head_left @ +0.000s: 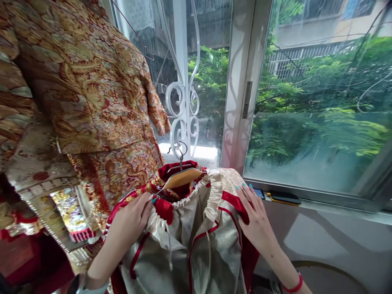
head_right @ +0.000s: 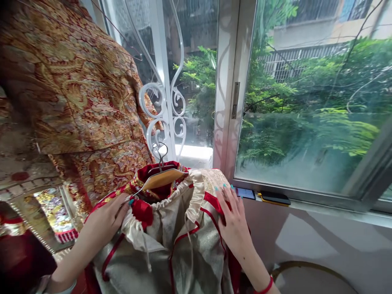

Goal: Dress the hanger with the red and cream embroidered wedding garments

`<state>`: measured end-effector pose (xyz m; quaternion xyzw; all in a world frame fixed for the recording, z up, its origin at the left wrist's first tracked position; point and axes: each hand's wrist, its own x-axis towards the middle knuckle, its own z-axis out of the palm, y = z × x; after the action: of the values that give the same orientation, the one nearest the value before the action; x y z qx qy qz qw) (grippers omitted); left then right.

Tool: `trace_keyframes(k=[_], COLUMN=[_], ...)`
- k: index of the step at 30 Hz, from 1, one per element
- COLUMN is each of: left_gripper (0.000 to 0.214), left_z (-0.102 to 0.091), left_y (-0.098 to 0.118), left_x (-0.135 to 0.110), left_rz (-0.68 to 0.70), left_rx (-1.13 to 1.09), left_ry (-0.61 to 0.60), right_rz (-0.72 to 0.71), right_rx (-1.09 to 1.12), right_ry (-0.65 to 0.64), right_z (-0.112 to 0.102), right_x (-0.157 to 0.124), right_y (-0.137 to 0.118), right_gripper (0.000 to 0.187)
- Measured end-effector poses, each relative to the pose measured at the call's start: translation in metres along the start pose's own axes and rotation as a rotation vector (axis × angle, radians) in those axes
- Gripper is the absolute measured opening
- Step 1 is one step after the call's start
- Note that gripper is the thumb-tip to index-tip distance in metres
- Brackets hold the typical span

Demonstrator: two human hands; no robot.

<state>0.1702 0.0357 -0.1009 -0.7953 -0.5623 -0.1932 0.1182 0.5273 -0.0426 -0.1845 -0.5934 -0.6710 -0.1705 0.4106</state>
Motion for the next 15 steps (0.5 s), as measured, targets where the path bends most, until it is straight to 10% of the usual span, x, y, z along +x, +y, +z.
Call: trace_keyframes(k=[6, 12, 15], left_gripper=[0.047, 0.043, 0.042], left_z=[-0.011, -0.024, -0.02], left_y=[-0.005, -0.028, -0.027], left_x=[-0.009, -0.005, -0.006], left_rz=[-0.025, -0.09, -0.139], left_rx=[-0.378, -0.619, -0.709], left_ry=[0.163, -0.14, -0.068], right_rz=[-0.232, -0.28, -0.311], right_rx=[0.232, 0.463, 0.467], right_ry=[-0.238, -0.423, -0.48], right_z=[-0.017, 0.017, 0.023], right_x=[0.088, 0.147, 0.153], right_y=[-0.004, 0.012, 0.013], right_gripper=[0.058, 0.038, 0.038])
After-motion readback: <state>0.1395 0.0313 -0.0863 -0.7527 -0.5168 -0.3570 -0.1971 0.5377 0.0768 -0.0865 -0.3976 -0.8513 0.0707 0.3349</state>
